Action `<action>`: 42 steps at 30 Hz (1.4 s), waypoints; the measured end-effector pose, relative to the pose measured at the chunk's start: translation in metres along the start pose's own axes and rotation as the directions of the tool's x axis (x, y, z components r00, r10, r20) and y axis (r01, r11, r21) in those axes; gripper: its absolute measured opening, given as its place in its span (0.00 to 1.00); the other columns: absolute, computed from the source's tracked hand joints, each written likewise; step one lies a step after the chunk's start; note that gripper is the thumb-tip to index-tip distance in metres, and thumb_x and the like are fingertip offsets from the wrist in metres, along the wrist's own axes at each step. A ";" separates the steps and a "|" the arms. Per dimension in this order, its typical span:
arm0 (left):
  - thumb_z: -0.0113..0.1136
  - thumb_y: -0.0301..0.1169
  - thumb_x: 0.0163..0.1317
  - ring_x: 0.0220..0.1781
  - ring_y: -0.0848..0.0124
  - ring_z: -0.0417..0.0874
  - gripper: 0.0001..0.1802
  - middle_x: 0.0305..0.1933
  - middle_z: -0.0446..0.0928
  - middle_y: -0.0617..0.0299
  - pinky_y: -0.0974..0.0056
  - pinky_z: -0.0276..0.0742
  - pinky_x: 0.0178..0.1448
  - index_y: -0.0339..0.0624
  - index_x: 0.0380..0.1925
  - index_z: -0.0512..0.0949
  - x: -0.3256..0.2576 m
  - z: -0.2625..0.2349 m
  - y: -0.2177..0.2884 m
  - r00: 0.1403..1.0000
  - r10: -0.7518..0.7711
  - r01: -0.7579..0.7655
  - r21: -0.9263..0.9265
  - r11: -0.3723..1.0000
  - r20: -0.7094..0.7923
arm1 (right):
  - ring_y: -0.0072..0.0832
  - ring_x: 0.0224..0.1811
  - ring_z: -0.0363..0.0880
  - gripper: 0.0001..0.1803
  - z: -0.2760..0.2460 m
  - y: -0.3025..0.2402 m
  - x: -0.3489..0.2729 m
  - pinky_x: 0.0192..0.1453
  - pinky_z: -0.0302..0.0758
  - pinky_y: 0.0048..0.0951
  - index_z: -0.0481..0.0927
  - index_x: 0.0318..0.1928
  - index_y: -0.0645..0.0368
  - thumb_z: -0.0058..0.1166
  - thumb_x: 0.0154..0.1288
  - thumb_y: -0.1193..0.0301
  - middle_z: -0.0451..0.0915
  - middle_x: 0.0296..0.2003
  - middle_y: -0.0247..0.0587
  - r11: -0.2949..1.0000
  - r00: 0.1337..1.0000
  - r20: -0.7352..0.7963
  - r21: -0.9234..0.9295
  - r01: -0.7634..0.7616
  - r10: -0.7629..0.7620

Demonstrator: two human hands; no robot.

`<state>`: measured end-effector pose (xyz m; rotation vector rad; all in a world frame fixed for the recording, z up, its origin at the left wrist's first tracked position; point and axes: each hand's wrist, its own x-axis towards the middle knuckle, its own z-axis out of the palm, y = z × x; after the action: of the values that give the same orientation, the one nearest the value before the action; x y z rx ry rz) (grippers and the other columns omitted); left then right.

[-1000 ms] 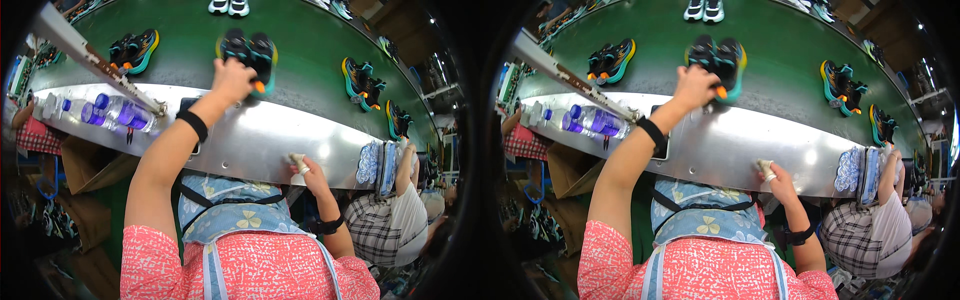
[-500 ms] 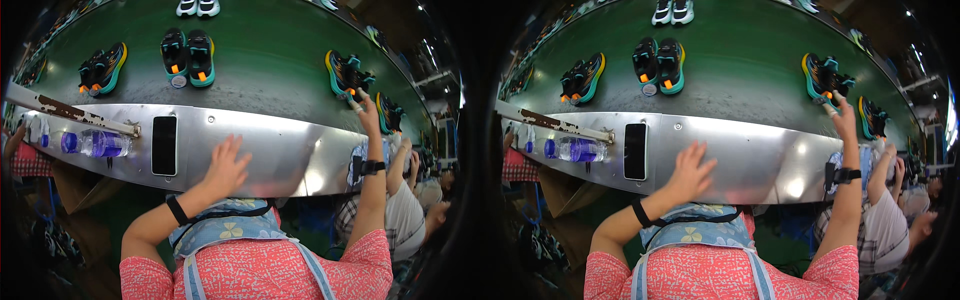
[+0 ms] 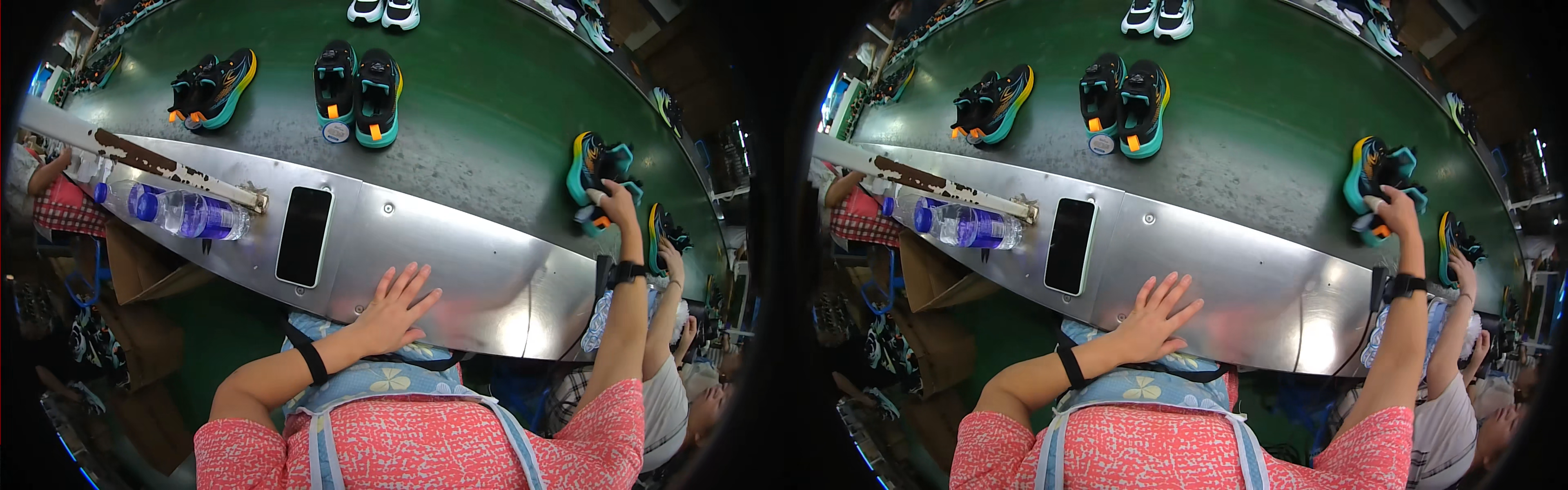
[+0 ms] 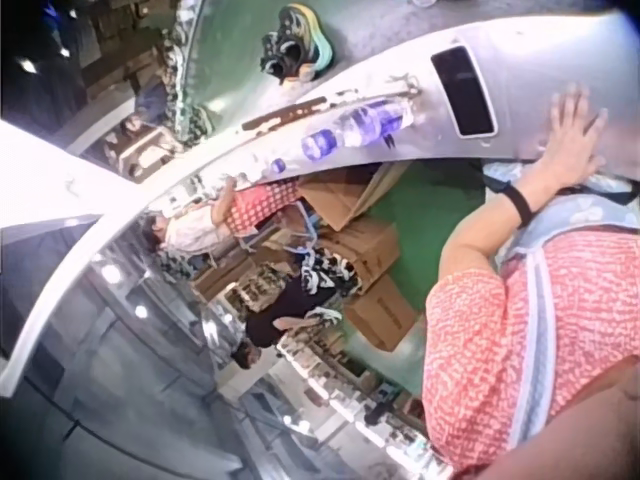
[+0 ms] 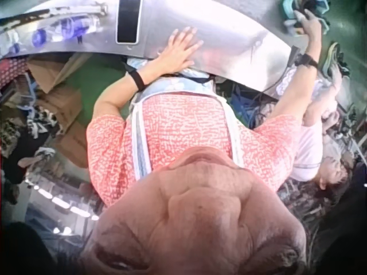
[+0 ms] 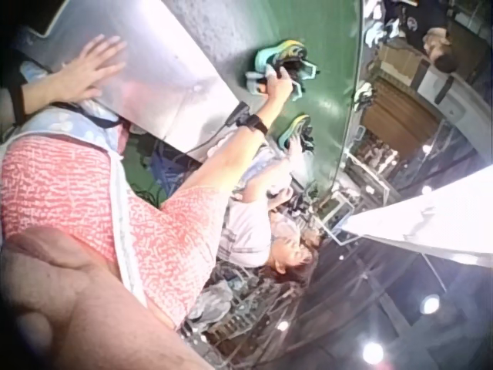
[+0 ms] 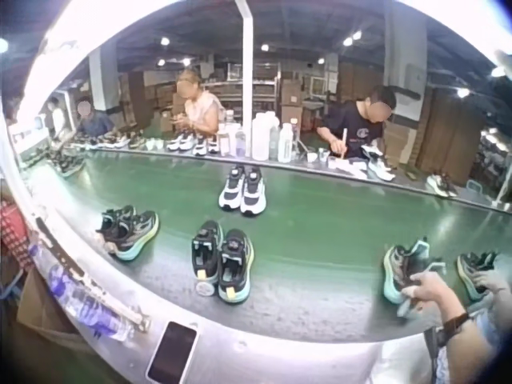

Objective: Cleaning and inspecting shoes on a manufacturing conveyor line.

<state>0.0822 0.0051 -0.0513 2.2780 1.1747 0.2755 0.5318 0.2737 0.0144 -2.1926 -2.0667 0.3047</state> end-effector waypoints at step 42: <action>0.53 0.22 0.53 0.30 0.57 0.81 0.07 0.27 0.79 0.54 0.63 0.72 0.37 0.38 0.29 0.80 -0.039 -0.034 0.035 0.877 -0.272 0.036 -0.509 0.860 -0.397 | 0.47 0.36 0.76 0.30 0.029 -0.255 -0.253 0.37 0.74 0.43 0.72 0.53 0.51 0.57 0.46 0.83 0.73 0.32 0.45 0.645 0.609 0.216 0.323 0.693 -0.763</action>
<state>0.0684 -0.0289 -0.0010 1.6956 1.3247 0.9756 0.2643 0.0368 0.0591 -1.0435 -2.7424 0.7891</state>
